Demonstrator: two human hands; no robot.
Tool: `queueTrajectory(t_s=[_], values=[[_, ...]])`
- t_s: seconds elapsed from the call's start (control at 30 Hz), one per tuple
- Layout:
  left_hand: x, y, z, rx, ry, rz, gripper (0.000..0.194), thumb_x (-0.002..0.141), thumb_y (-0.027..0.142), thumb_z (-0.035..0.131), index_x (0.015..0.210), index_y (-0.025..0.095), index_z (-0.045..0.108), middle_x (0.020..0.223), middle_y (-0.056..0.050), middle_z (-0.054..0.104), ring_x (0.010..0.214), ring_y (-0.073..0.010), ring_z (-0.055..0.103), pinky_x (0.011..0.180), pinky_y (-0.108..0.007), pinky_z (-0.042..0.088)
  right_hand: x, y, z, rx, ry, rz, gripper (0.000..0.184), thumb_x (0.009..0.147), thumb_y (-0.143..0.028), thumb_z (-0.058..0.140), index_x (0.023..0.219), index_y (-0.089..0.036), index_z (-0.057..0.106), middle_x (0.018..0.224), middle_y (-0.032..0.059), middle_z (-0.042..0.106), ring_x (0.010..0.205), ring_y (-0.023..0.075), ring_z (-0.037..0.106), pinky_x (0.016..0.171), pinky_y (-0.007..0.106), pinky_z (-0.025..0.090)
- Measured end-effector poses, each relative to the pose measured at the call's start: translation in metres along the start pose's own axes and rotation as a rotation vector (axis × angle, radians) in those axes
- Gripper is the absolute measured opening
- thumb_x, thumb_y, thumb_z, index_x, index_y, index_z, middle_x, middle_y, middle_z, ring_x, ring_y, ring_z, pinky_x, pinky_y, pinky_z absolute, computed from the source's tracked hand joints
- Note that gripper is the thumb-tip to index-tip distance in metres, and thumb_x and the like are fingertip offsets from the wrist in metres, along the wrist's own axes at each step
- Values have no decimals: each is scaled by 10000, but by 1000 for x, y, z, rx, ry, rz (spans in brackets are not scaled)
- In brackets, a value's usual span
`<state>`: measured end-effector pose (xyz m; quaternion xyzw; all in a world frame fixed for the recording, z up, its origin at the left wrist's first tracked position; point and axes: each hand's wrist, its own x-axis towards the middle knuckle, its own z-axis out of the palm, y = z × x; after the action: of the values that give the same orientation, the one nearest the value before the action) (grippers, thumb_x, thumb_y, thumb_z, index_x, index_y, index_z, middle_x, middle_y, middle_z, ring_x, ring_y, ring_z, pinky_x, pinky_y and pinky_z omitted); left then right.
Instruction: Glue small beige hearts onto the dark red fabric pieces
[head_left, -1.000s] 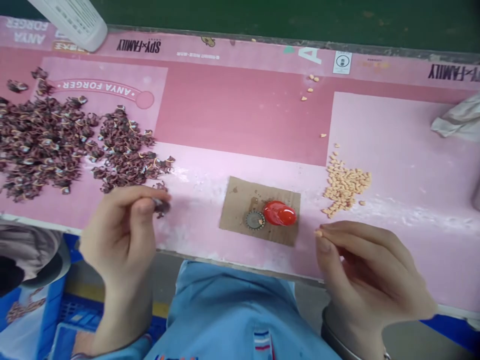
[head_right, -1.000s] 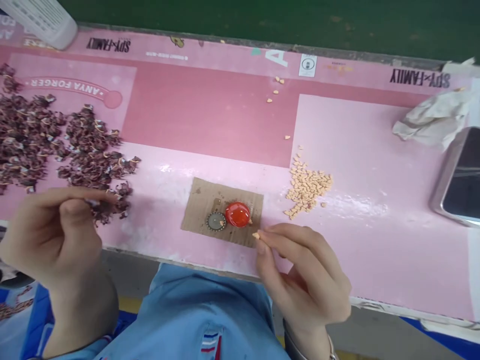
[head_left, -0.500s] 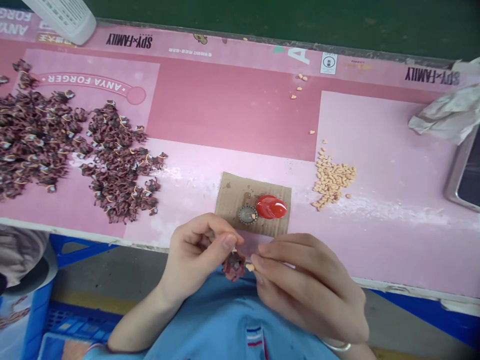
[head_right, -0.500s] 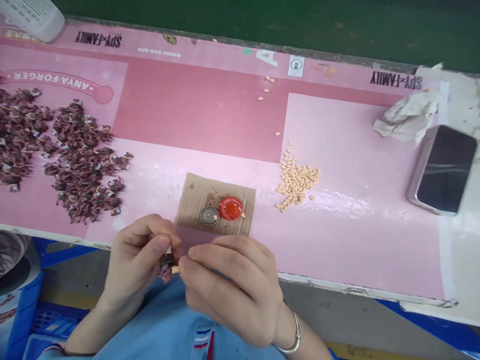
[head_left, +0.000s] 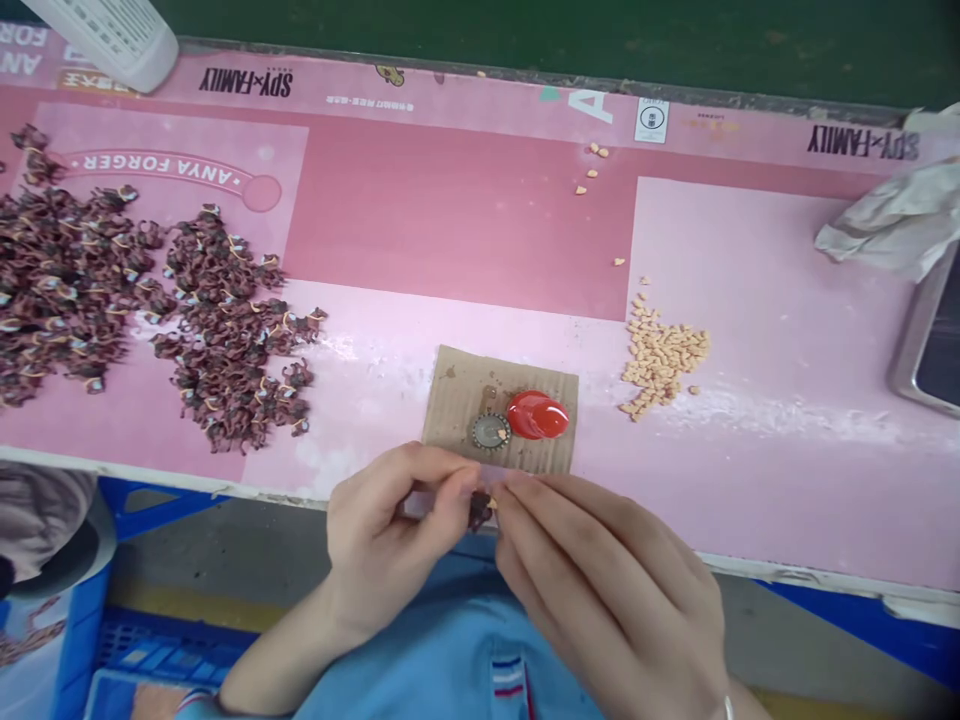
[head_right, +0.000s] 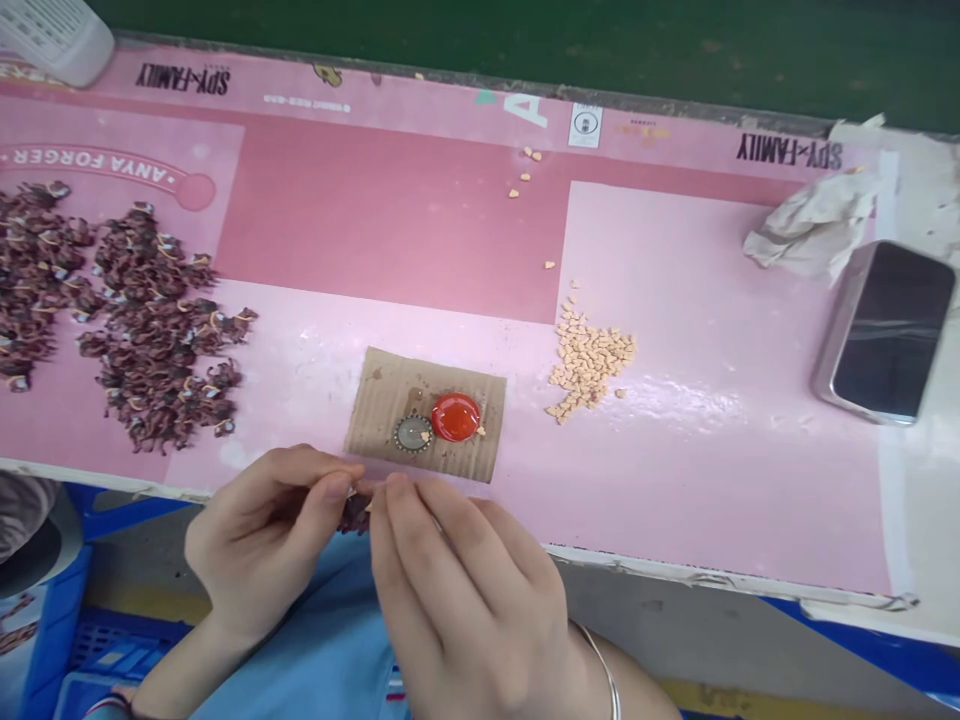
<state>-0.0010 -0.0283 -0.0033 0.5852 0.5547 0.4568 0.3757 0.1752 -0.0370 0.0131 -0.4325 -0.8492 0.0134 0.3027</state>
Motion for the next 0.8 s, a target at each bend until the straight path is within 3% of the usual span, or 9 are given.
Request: queueTrajectory(t_s=[0.17, 0.4, 0.5, 0.63, 0.8], values=[[0, 4, 5, 193, 32, 111, 159, 921, 57, 674, 875, 204, 715, 769, 37, 790, 571, -79, 699, 556, -132, 558, 4, 11, 1, -5, 16, -75, 209, 988, -63, 576, 1015, -113, 777, 958, 85, 831, 866, 202, 760, 689, 313, 659], [9, 11, 11, 92, -70, -49, 151, 928, 78, 666, 839, 196, 695, 697, 62, 739, 545, -73, 687, 578, -111, 590, 9, 36, -16, -40, -82, -271, 355, 1001, -85, 452, 1002, -166, 797, 978, 63, 809, 963, 197, 697, 723, 317, 615], [10, 12, 15, 79, -73, -56, 154, 934, 75, 662, 852, 201, 695, 680, 79, 725, 547, -55, 685, 580, -70, 572, 10, 37, -18, -63, -88, -310, 420, 1009, -78, 384, 1035, -157, 796, 989, 74, 800, 984, 202, 680, 732, 322, 595], [8, 8, 18, 127, -7, 19, 169, 941, 61, 655, 881, 212, 702, 700, 91, 722, 571, -38, 679, 610, -48, 562, 7, 29, -12, -88, -52, -254, 322, 985, -65, 456, 1016, -92, 776, 987, 103, 797, 953, 220, 687, 751, 334, 579], [11, 6, 17, 148, 32, 77, 214, 935, 28, 653, 937, 226, 734, 757, 95, 755, 612, -11, 696, 650, -4, 540, -3, 32, -11, 22, 11, 11, 238, 985, -80, 558, 1142, -111, 733, 1047, 80, 813, 978, 212, 712, 851, 334, 626]])
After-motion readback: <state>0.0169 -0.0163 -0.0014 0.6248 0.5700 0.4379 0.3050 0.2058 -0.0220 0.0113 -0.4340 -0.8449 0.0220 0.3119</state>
